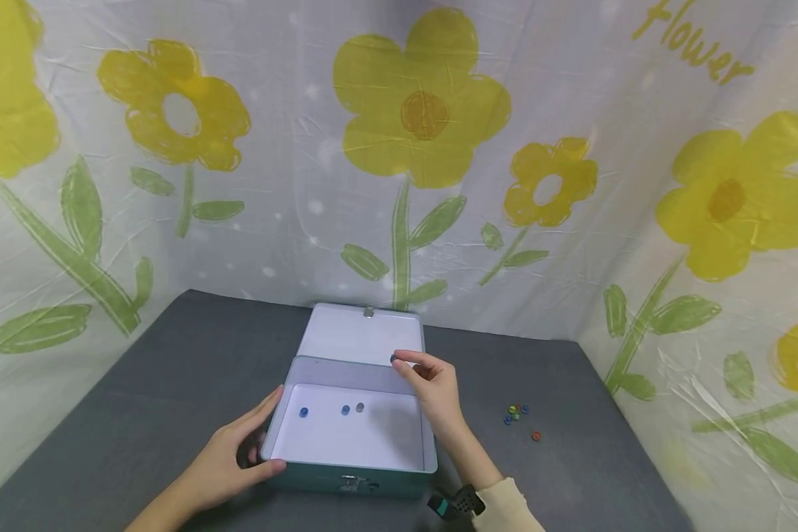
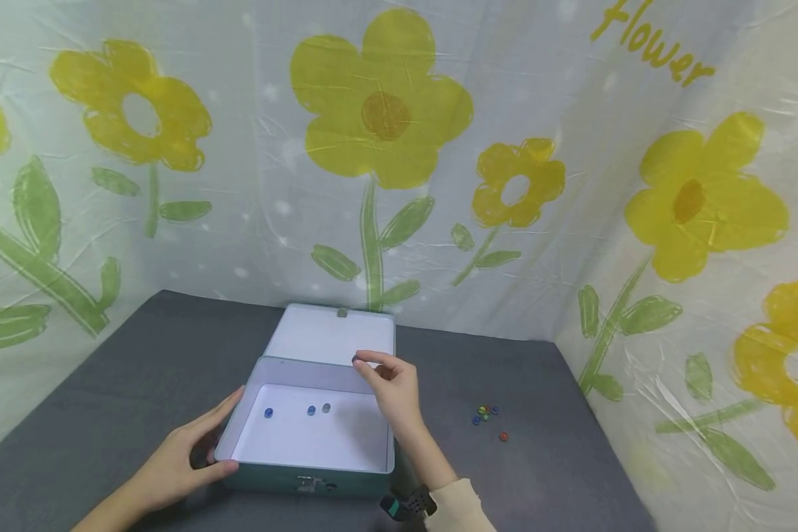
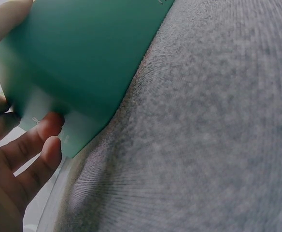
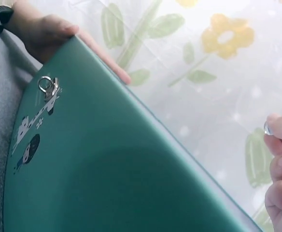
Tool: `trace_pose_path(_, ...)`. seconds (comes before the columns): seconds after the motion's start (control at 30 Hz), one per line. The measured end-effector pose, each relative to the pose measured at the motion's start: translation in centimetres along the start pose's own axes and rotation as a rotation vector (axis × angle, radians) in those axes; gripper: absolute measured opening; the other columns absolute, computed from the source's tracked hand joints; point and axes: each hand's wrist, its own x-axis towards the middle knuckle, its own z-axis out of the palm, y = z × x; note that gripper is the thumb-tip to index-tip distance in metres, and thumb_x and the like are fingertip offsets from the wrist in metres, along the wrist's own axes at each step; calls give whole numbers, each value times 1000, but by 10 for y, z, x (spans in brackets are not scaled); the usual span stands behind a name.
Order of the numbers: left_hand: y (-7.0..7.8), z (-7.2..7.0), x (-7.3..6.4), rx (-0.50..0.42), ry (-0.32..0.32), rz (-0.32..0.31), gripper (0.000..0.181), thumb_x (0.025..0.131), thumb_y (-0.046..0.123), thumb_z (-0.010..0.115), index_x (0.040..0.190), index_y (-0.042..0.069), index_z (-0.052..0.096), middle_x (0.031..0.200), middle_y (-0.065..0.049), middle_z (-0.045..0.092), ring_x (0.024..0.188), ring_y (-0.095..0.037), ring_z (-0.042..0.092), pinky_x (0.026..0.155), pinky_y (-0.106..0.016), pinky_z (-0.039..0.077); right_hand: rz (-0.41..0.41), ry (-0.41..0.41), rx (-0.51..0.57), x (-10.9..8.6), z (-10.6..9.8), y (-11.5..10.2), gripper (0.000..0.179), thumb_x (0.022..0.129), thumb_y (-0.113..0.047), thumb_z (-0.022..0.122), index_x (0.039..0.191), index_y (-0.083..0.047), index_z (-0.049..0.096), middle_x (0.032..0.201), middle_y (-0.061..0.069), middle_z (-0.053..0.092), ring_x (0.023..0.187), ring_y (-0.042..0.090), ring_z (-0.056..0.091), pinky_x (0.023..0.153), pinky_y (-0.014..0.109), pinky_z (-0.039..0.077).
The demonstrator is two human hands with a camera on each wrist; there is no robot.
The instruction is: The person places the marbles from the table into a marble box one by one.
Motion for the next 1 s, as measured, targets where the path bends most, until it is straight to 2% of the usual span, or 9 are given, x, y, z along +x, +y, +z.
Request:
trace_pose_path(0.13,1,-1,0,3,-1,-9,98,83,21,92,165,14,39,159,25,41,72,-4,51,61,-23,45,-1,-27,3,3,4,-3,18,96,-13,80,112,-5,83,68,3,60,59,9,36,56,21,31)
trace_pose_path(0.2,0,-1,1,3,2,-3,98,82,21,92,165,13,40,158,25,42,72,-4,51,61,-23,46,-13,-38,-3,4,7,-5,18,96,-13,80,112,-5,83,71,2,64,58,9,36,56,22,31)
trace_pose_path(0.4,-2,2,0,1,3,26,99,82,21,92,165,11,39,157,20,46,72,-5,52,61,-23,46,-31,-51,-6,6,14,-7,15,96,-11,80,109,-4,83,84,21,71,57,8,35,54,21,30)
trace_pose_path(0.53,-1,3,0,-11,1,19,99,82,21,92,165,12,39,157,14,49,71,-4,51,61,-23,46,-41,-68,-6,7,19,-8,16,95,-9,80,110,-2,83,95,23,77,56,7,36,54,21,30)
trace_pose_path(0.67,-1,1,1,-10,2,13,99,83,22,92,165,13,39,159,11,48,71,-5,51,61,-23,46,-55,-77,-9,9,22,-7,16,95,-9,80,109,-2,82,92,30,73,56,6,36,54,20,30)
trace_pose_path(0.8,0,0,1,-2,1,12,99,82,22,92,165,12,39,156,9,50,71,-5,52,61,-23,46,-34,-64,-26,9,23,-3,14,95,-9,80,107,-4,83,85,36,66,55,6,35,53,20,29)
trace_pose_path(0.87,0,0,0,-4,2,12,99,82,22,92,165,11,39,156,8,51,71,-5,52,61,-23,46,-13,-62,-48,8,23,-1,14,95,-10,81,107,-5,84,82,35,64,55,5,35,53,20,29)
trace_pose_path(1.0,1,0,-1,-9,2,7,98,83,22,92,164,11,39,160,3,49,71,-5,51,61,-23,46,5,-74,-97,8,24,2,15,94,-11,82,107,-4,84,89,21,74,56,5,38,53,20,31)
